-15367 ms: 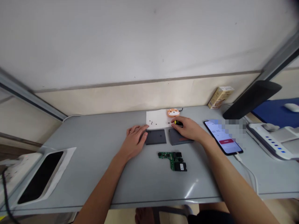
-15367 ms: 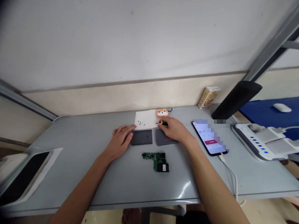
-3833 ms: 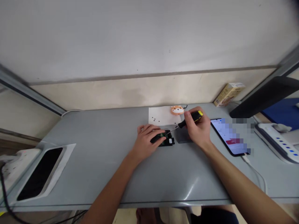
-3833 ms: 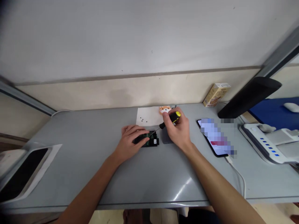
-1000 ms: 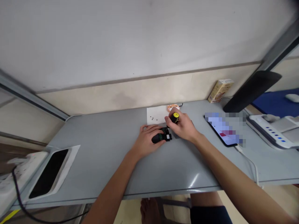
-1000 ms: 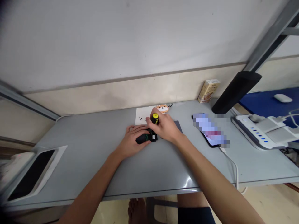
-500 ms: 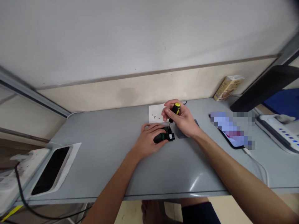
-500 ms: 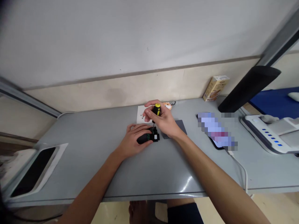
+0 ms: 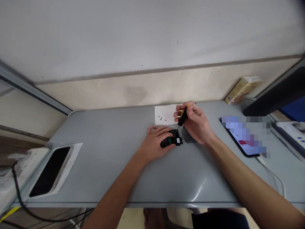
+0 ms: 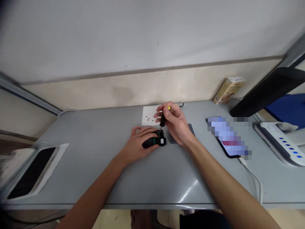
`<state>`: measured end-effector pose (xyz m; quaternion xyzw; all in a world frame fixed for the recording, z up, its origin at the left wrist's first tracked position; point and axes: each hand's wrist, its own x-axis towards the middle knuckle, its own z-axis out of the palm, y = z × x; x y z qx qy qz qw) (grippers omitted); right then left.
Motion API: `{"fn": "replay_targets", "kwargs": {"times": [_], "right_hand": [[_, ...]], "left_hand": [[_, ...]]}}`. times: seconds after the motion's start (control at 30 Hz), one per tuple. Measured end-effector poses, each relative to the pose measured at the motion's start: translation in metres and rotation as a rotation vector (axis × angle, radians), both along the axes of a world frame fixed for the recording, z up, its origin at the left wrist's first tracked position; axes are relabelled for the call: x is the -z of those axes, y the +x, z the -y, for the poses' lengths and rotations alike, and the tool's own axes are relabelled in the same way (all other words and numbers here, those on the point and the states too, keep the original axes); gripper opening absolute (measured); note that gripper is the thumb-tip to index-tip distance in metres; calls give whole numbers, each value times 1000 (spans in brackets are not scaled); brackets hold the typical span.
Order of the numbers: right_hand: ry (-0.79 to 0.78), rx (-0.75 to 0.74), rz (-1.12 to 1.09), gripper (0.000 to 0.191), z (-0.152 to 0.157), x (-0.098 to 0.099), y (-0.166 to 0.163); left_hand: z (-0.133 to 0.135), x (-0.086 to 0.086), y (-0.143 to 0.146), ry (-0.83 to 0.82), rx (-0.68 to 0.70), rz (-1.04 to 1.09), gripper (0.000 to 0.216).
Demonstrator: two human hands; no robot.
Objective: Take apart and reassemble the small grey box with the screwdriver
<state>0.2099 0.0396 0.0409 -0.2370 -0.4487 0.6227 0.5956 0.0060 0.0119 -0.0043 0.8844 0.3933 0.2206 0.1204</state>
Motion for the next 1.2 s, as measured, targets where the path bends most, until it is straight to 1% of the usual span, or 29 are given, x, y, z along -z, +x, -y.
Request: {"fn": "replay_targets", "kwargs": {"times": [0.17, 0.3, 0.4, 0.43, 0.5, 0.6, 0.77, 0.9, 1.0, 1.07, 1.13, 1.2], "right_hand": [[23, 27, 55, 24, -1, 1, -3], [-10, 3, 21, 29, 0, -3, -2], [2, -13, -8, 21, 0, -3, 2], [5, -18, -3, 22, 0, -2, 3], [10, -18, 41, 27, -1, 1, 4], [39, 40, 118, 33, -3, 3, 2], [-19, 20, 91, 47, -5, 0, 0], [-2, 109, 97, 32, -3, 0, 1], [0, 85, 82, 41, 0, 0, -1], [7, 95, 119, 46, 1, 0, -3], [19, 130, 155, 45, 2, -1, -6], [11, 120, 127, 43, 2, -2, -6]], "left_hand": [[0, 0, 0, 3, 12, 8, 24], [0, 2, 0, 15, 2, 6, 22], [0, 1, 0, 13, -2, 1, 22], [0, 1, 1, 13, -4, 2, 22], [1, -1, 1, 7, -8, -5, 21], [1, -3, 2, -8, -14, -23, 23], [1, -3, 2, -12, -22, -37, 24], [2, -3, 2, -7, -28, -42, 24], [2, -3, 2, -6, -27, -46, 24], [2, -3, 2, -3, -25, -47, 23], [2, -3, 2, 0, -23, -47, 23], [2, -3, 2, 0, -22, -51, 24]]}}
